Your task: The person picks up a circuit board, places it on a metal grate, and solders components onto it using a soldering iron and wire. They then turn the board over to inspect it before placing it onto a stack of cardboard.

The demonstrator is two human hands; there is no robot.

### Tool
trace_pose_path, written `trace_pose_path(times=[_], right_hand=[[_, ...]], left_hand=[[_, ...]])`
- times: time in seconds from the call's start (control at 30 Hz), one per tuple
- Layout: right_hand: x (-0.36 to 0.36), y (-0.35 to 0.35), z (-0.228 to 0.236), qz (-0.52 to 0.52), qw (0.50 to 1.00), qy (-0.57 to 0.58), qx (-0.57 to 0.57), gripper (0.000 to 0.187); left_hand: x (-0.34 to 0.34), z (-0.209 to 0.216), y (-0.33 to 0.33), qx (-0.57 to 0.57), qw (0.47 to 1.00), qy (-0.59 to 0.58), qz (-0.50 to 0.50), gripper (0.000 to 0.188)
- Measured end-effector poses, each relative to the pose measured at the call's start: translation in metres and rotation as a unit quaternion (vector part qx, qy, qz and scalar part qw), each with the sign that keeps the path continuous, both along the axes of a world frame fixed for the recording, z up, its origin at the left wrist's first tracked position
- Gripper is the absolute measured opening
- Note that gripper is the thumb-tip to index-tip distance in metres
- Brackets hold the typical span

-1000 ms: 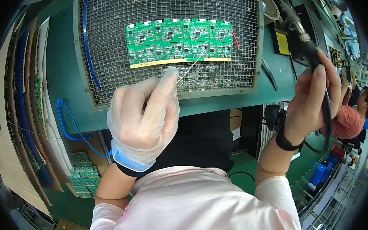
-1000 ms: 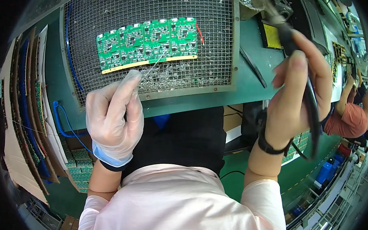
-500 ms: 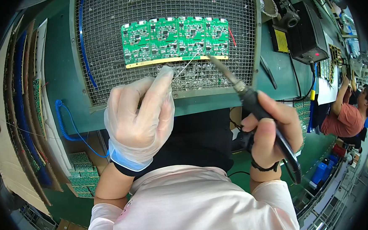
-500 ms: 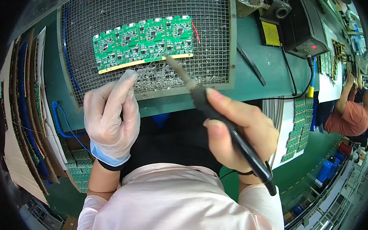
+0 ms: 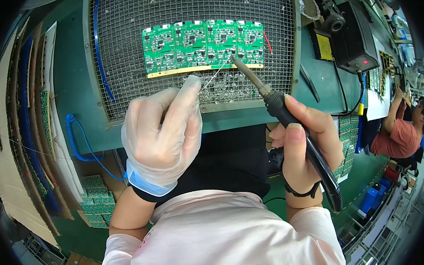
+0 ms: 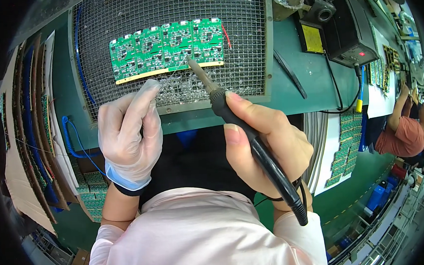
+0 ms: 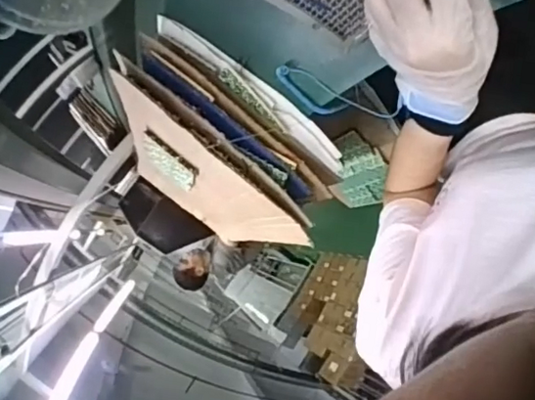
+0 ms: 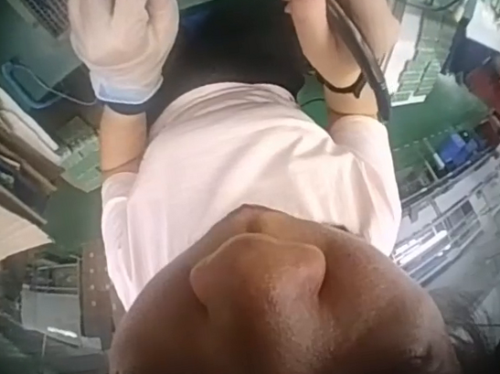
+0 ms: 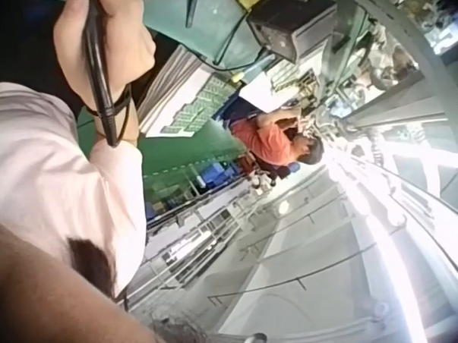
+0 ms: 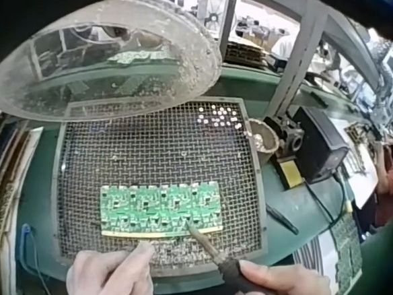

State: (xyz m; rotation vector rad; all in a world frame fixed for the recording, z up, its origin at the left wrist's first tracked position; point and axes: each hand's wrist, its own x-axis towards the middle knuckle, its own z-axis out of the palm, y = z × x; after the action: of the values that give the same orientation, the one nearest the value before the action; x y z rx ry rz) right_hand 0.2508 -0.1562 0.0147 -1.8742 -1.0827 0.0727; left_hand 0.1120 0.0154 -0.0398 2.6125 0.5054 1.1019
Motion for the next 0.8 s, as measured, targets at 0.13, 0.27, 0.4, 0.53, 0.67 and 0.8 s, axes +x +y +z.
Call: trace_pose_path(times=[0.13,0.27,0.4,0.53,0.67,0.8], right_hand=[[0.0,-0.003,0.001,-0.005,1.0,0.01,-0.003,0.029],[0.002,-0.009,0.004,-0.095,0.984,0.091,0.119,0.031],[0.066,-0.012,-0.015,-0.158,0.963,-0.024,0.216,0.031],[0.09,0.001,-0.029,-0.188,0.973,-0.067,0.114,0.032],[0.06,-0.012,-0.025,-0.138,0.983,0.002,0.122,0.032],[0.011,-0.014,-0.018,0.023,0.993,0.038,0.111,0.04]], left_hand=[[-0.001,0.0,0.001,-0.005,1.0,-0.008,-0.003,0.036],[-0.004,0.0,0.001,-0.011,1.0,-0.011,0.011,0.036],[-0.007,-0.002,0.004,-0.005,1.0,-0.013,0.026,0.036],[-0.01,-0.003,0.004,-0.004,0.999,-0.013,0.029,0.035],[-0.011,0.006,-0.001,-0.033,0.999,-0.009,0.021,0.033],[-0.006,-0.001,0.001,-0.024,1.0,-0.016,0.002,0.037]])
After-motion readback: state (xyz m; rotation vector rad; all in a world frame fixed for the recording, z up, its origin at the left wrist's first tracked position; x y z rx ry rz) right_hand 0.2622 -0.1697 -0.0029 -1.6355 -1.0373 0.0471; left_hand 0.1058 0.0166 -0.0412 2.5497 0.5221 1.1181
